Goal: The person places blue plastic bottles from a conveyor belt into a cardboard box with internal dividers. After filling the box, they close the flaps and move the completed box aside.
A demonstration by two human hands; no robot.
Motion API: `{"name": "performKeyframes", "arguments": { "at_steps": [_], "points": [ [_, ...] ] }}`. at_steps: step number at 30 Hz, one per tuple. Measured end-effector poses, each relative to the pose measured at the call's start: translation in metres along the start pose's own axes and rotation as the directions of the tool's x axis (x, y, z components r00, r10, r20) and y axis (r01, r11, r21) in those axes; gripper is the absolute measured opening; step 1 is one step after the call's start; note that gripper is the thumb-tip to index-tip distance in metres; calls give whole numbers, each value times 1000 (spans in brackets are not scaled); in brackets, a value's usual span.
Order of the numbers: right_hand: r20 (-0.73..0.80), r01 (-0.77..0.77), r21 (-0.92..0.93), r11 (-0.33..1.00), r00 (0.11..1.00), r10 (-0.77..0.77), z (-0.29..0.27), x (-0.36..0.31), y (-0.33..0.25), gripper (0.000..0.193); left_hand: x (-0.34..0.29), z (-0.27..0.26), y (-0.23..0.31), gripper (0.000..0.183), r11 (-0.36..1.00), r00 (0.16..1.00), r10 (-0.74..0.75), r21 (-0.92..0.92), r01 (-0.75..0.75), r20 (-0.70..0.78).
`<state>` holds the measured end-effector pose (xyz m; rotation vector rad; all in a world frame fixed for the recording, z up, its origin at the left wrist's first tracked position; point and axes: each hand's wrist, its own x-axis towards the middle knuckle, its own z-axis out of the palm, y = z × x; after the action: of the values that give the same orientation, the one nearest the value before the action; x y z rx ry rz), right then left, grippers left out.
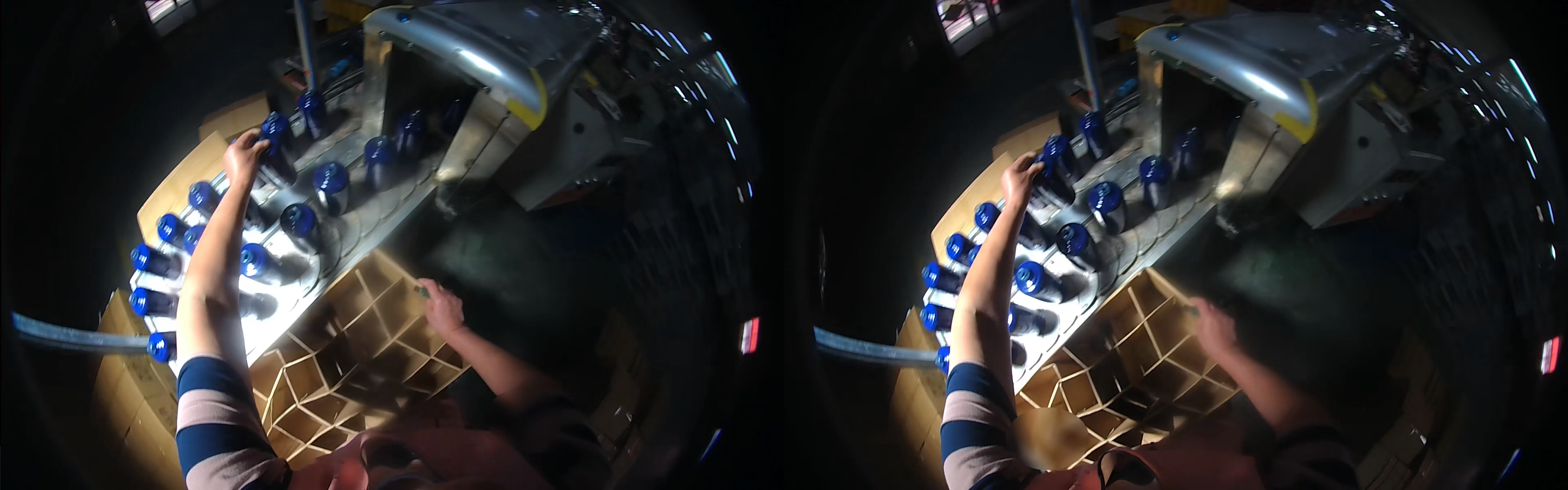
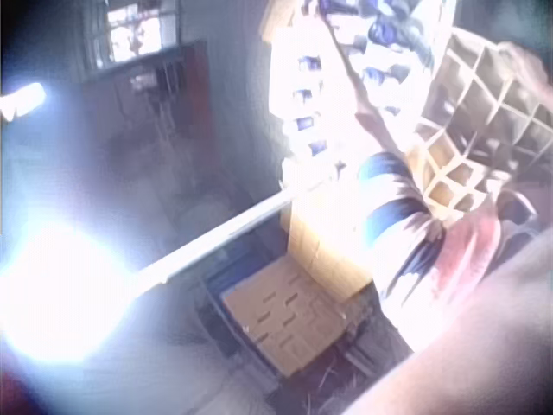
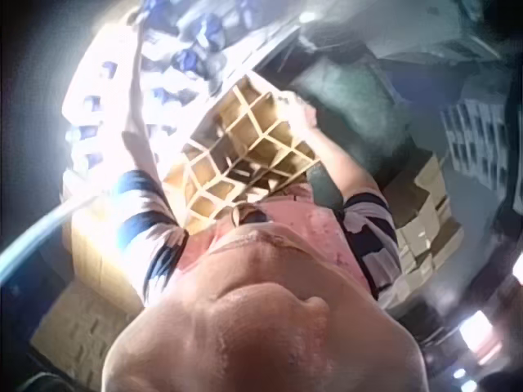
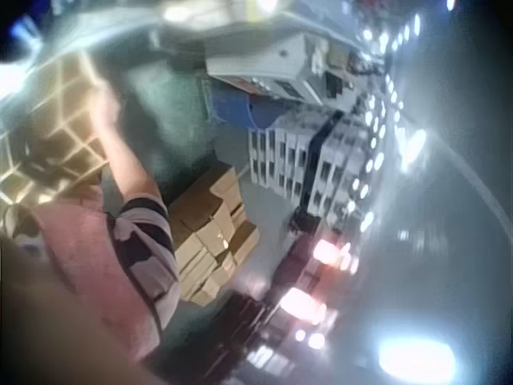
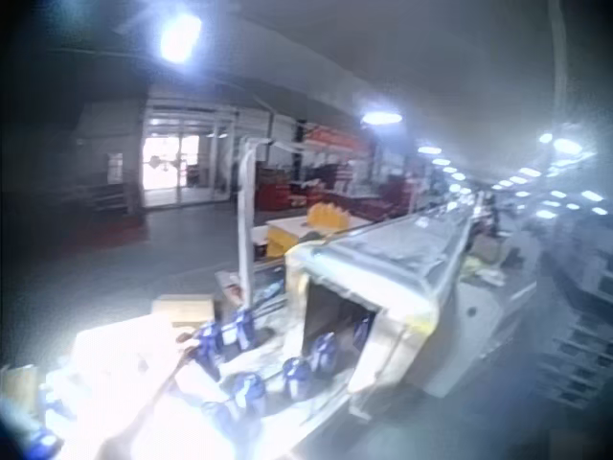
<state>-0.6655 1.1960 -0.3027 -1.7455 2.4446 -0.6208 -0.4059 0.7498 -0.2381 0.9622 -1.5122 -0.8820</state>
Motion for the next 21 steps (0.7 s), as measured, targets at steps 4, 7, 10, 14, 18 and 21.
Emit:
{"name": "performKeyframes", "arguments": {
  "at_steps": [4,7,10,14,18,21],
  "points": [
    [62,-110,6,994,992,109,-2,11,-4,42,14,28,-34,38,962,1000,26,272,-30,18],
    [44,-76,19,997,996,75,-3,15,-8,41,13,38,-41,41,945,998,1,328,-19,55],
    [40,-56,14,998,998,55,0,15,-11,41,9,43,-54,41,948,1000,17,319,-24,25],
    [22,-47,-17,999,999,47,3,13,-11,39,15,43,-75,43,981,994,15,193,-36,112],
    [-6,-21,-26,999,1000,20,4,9,-8,36,16,31,-60,54,938,984,13,340,-73,177],
    [-8,-14,-4,1000,1000,14,2,4,-6,34,-25,4,-19,52,998,988,64,0,-64,140]
  ]
}}
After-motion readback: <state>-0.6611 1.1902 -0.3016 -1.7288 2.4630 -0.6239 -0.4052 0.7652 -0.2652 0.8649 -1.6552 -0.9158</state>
